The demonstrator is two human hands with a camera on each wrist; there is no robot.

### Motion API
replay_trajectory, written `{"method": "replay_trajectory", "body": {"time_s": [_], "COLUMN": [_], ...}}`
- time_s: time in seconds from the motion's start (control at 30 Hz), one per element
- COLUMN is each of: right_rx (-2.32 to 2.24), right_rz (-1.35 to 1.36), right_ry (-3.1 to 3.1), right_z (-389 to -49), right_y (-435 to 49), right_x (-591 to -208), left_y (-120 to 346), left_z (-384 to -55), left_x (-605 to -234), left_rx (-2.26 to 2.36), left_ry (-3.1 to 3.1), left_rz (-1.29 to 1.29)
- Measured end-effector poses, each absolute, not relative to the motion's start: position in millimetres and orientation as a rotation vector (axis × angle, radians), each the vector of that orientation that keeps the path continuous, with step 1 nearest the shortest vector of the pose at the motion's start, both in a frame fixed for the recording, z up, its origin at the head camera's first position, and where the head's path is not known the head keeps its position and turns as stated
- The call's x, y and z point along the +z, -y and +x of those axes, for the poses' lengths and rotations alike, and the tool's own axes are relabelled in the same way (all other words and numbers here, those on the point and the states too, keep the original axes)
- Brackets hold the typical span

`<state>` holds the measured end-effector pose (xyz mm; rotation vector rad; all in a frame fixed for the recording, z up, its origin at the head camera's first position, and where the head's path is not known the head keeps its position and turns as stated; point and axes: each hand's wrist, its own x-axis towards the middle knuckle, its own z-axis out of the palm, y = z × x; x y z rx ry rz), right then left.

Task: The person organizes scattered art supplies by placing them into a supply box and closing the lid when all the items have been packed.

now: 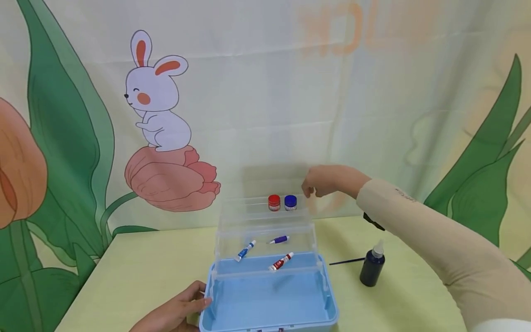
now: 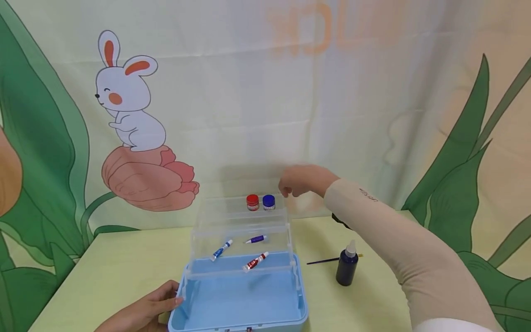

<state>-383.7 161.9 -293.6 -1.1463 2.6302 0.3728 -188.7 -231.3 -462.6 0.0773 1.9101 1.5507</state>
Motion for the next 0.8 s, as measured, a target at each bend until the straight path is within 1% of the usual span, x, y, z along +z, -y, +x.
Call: {"method": "replay_trajectory", "body": {"time_s": [0.1,0.27,0.53,0.63,0.8], "right_rx": [0.341,0.291,-0.004,-0.116,-0.246], "right_rz": [-1.085,-1.094,-1.103,-1.041,-1.152], "right_ry": [-2.616,-2.604,-2.581,-2.564,-2.543], "right_z": [-382,-370,-346,-337,-327], "right_y": [-187,-225,-277,-290,-303], "right_x": [-304,-321,-363,-381,-414], "left_y": [232,234,234,233,232], "left_z": [-188,-187,-187,-188,-187], "left_x": [-461,-461,-463,-464,-464], "left_rx": [1.575,1.62,1.671,1.704,1.7], "left_ry": [-1.89,-1.857,-1.797,-1.751,-1.746], "left_rz": [0.072,0.086,0.108,0.123,0.122]}}
